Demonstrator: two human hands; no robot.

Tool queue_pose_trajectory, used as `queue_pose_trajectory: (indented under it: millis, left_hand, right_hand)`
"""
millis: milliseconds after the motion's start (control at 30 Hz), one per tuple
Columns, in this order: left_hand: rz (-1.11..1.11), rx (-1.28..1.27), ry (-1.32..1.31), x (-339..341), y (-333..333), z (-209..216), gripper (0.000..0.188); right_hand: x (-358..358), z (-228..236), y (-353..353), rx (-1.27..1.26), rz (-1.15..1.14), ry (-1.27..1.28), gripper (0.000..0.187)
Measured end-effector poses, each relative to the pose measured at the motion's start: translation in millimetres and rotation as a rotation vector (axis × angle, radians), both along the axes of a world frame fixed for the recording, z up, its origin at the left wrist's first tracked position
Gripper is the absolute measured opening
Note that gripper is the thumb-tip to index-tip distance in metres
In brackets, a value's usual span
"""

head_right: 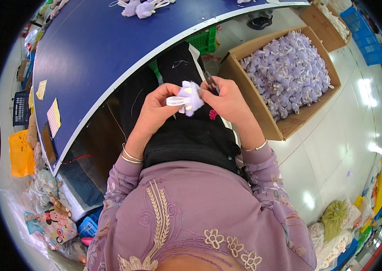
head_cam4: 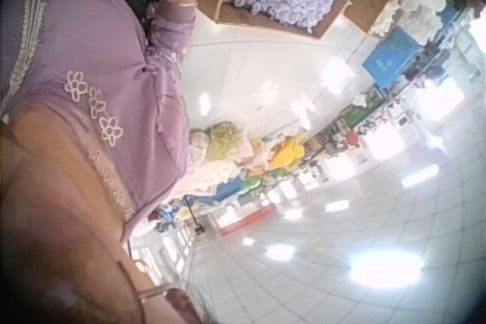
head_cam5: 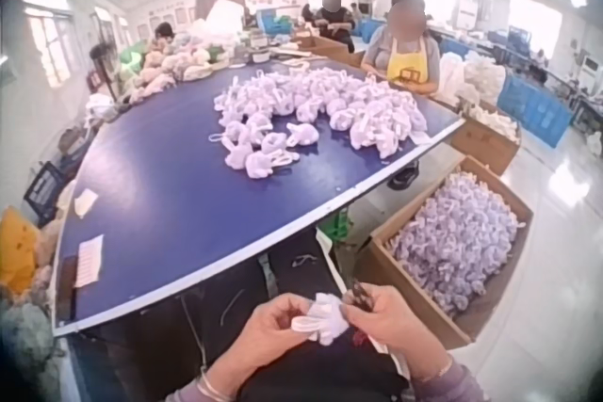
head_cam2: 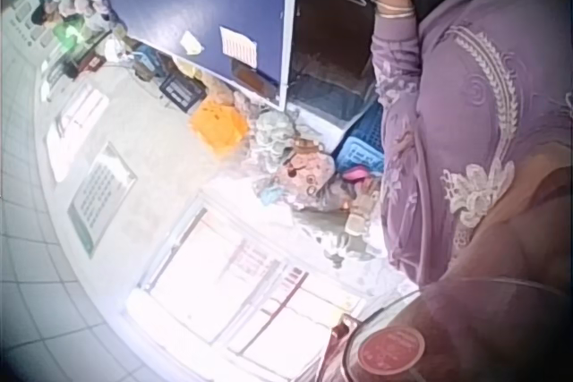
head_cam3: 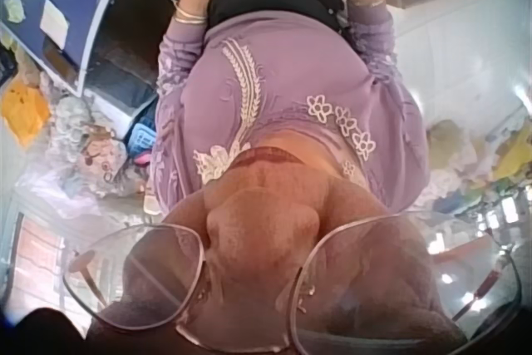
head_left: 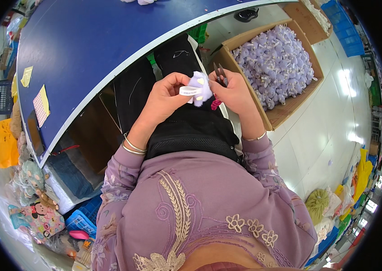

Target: The person trims excess threads and fabric from small purple fabric flowers using scissors. They handle each flower individually, rotate it, and cut stray threads before placing the finished items on the table.

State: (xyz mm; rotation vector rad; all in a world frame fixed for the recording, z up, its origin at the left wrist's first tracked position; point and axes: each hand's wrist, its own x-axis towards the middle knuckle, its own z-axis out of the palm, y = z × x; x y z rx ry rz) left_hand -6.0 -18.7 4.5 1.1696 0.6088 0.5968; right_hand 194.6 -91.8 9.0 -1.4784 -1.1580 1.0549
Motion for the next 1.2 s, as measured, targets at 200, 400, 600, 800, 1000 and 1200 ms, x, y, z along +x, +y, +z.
queue_pose_trajectory:
  millis: [200, 400, 600, 800, 1000, 1200]
  left_hand:
    - [-0.05, -0.008, 0.046, -0.2, 0.5, -2.7, 0.017]
    - [-0.049, 0.057, 0.076, 0.1, -0.6, -1.8, 0.015]
    - [-0.038, 0.055, 0.07, -0.6, 1.0, -6.0, 0.015]
    - [-0.045, 0.048, 0.047, -0.2, 1.7, -4.6, 0.012]
    - [-0.049, 0.052, -0.017, -4.8, 1.0, -5.9, 0.012]
    - [-0.035, 0.01, -0.037, -4.7, 0.6, -4.2, 0.014]
  right_hand:
    - [-7.8, 8.1, -3.4, 0.062, -0.02, -0.186, 0.014]
    - [0.0, 8.4, -3.6, -0.002, 0.047, -0.082, 0.016]
    - [-6.3, 11.6, -3.3, 0.028, 0.03, -0.212, 0.013]
    - [-12.8, 12.6, -3.9, 0.105, -0.027, -0.349, 0.012]
    - [-6.5, 21.9, -2.6, 0.028, 0.057, -0.162, 0.012]
    - [-14.8, 19.6, -1.9, 0.183, 0.018, -0.347, 0.013]
